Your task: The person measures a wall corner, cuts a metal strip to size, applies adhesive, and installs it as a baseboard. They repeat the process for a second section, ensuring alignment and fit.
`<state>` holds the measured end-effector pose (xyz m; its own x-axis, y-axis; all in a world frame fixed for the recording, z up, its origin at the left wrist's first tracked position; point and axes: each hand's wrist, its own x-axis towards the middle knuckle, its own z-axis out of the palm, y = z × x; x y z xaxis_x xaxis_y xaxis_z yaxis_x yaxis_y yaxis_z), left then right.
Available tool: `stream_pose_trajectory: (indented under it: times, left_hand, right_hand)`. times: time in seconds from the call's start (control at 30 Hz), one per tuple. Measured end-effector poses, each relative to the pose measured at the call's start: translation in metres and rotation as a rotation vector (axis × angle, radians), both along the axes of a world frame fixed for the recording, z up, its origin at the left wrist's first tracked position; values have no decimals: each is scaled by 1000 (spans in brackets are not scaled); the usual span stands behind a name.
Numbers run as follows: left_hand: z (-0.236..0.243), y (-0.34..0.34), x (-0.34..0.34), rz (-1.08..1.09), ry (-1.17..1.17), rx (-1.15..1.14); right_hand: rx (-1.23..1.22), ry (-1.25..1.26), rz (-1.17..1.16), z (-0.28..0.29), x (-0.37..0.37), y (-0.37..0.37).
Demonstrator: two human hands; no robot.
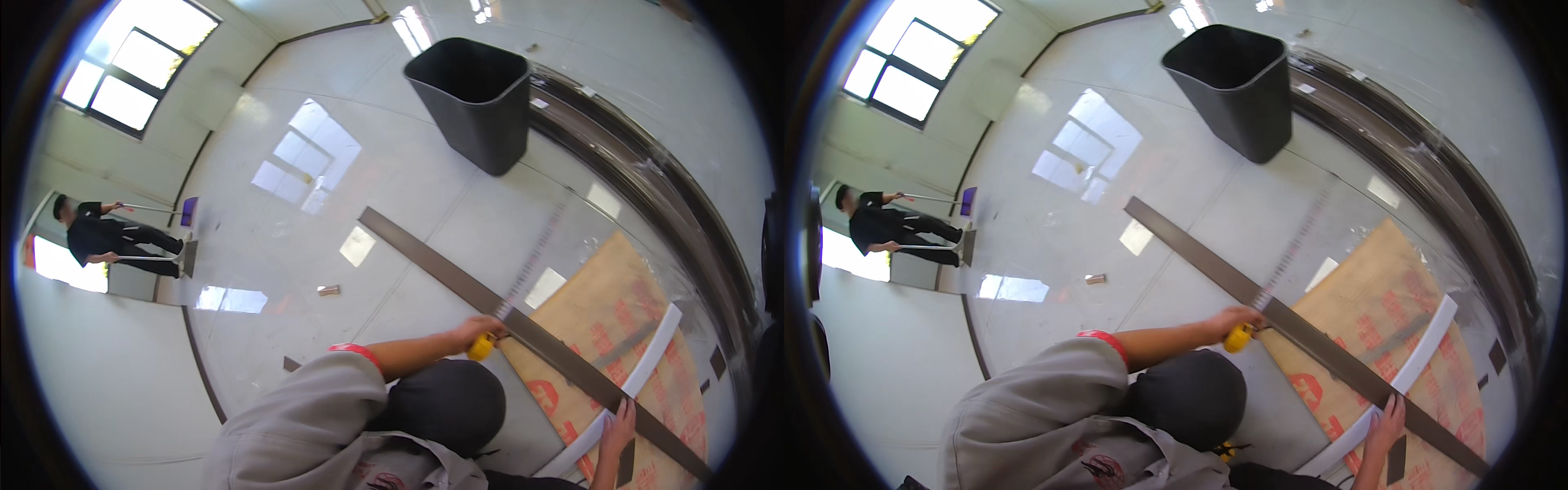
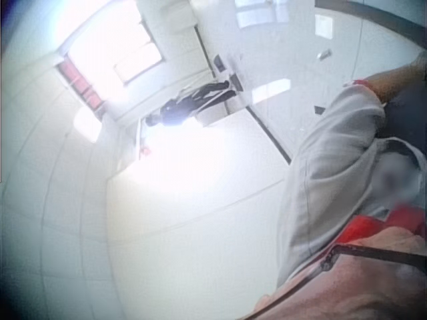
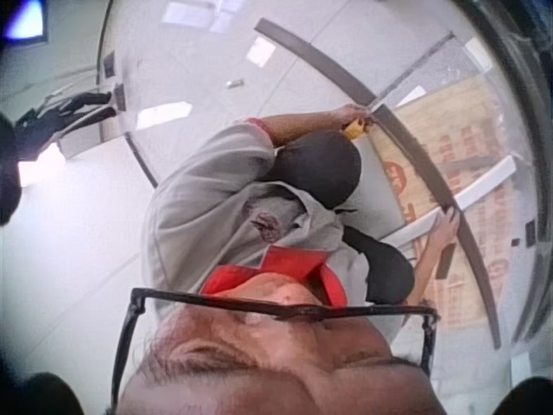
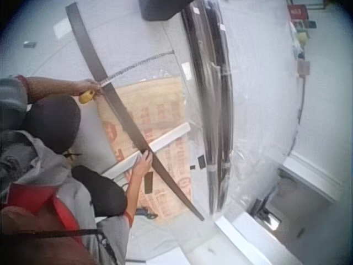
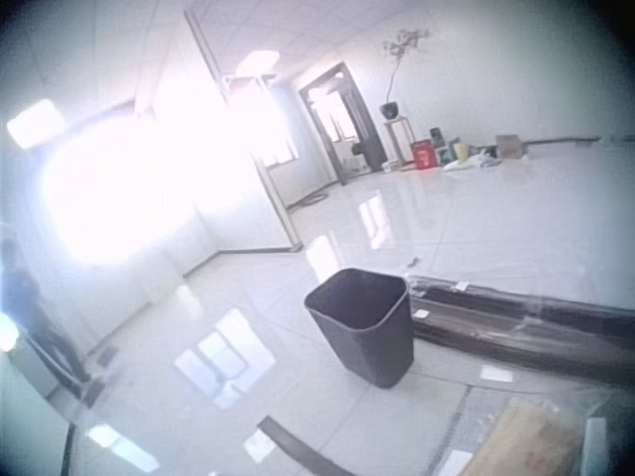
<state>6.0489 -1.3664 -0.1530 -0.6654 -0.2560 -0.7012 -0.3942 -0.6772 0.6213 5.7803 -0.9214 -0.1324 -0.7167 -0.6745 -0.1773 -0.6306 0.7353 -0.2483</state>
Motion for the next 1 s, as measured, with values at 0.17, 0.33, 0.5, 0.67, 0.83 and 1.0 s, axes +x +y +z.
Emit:
stream_pose_trajectory:
  times: [0.17,0.33,0.5,0.67,0.83,1.0]
  left_hand:
    - [-1,-77,58,216,-53,-341]
    - [19,-107,45,319,-63,-388]
    - [23,-110,53,139,-49,-450]
    - [24,-82,50,-153,-78,-474]
    - [-79,-77,156,-125,57,-927]
    - [-106,-93,134,-31,-166,-532]
  right_hand:
    - [95,89,142,5,-41,-49]
    - [146,96,165,12,-60,-66]
    - [180,85,149,38,-49,-77]
    - [306,3,141,31,-48,-38]
    - [346,2,276,22,-50,-50]
    - [323,-4,267,36,-37,-29]
